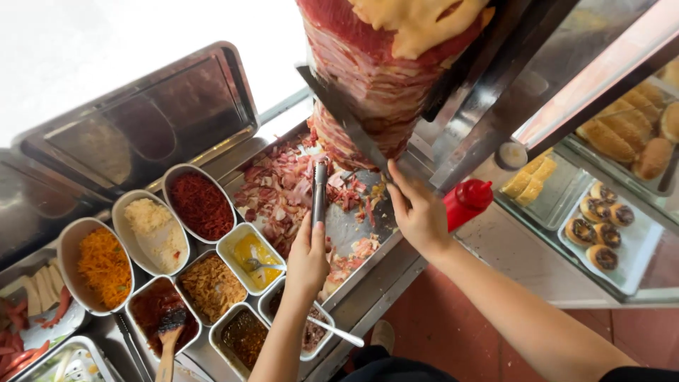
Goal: Slicing thin strips of meat from a vertical rotisserie spit using a large knife and tongs.
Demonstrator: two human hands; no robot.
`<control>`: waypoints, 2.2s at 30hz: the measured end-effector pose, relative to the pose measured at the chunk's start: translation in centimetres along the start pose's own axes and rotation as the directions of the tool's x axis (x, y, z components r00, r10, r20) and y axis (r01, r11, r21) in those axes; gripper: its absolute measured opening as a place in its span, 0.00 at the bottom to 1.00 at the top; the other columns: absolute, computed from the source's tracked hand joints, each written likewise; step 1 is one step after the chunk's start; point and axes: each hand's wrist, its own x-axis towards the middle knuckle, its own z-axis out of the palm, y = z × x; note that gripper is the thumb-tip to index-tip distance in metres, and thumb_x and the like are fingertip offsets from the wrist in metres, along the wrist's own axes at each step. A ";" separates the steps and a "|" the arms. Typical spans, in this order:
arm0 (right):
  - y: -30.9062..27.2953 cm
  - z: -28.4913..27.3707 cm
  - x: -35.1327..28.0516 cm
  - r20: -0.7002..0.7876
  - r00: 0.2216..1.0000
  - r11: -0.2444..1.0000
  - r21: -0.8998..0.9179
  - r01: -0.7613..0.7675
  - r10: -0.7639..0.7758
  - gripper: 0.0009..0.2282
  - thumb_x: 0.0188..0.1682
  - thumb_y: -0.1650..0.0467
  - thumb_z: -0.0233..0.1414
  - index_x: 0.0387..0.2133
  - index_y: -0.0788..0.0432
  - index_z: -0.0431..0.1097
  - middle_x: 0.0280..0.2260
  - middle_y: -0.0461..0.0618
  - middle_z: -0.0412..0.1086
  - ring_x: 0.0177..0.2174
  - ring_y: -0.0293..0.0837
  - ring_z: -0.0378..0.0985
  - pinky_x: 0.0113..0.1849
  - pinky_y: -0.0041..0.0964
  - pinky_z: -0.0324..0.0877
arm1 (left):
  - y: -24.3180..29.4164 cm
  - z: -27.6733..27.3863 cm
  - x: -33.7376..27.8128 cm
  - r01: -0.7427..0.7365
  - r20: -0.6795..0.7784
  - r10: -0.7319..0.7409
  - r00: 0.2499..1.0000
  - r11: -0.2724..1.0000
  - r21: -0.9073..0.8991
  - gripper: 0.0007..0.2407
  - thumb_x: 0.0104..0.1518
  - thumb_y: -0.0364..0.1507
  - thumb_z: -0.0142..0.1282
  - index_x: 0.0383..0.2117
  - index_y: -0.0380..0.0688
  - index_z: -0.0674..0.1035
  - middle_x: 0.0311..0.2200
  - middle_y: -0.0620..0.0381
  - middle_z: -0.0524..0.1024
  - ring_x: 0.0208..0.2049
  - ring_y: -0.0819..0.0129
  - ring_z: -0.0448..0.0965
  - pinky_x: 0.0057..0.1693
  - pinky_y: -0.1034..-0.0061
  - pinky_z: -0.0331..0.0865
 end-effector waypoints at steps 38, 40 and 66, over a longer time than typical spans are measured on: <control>3.9 0.4 -6.5 0.077 0.993 0.996 0.007 -0.090 0.089 0.21 0.53 0.68 0.59 0.62 0.44 0.73 0.38 0.48 0.80 0.37 0.48 0.84 0.36 0.38 0.78 | -0.1 0.5 1.9 -0.004 0.004 0.006 1.000 0.893 -0.451 0.20 0.69 0.39 0.47 0.67 0.53 0.72 0.23 0.42 0.76 0.10 0.58 0.74 0.14 0.71 0.67; 3.6 0.7 -4.8 0.070 0.993 0.996 -0.032 -0.089 0.091 0.21 0.53 0.67 0.59 0.61 0.43 0.74 0.36 0.46 0.80 0.35 0.47 0.84 0.35 0.37 0.78 | -0.4 0.8 2.4 -0.007 0.001 0.008 1.000 0.885 -0.466 0.21 0.68 0.39 0.47 0.67 0.53 0.71 0.22 0.41 0.76 0.10 0.57 0.74 0.14 0.71 0.67; 2.0 1.2 -7.9 0.143 0.973 0.982 0.035 -0.186 0.179 0.23 0.53 0.68 0.57 0.63 0.38 0.71 0.33 0.44 0.79 0.32 0.45 0.84 0.32 0.37 0.79 | -0.2 1.4 2.1 -0.017 0.060 0.049 0.997 0.895 -0.445 0.20 0.69 0.37 0.46 0.66 0.49 0.72 0.22 0.43 0.76 0.09 0.59 0.73 0.13 0.72 0.68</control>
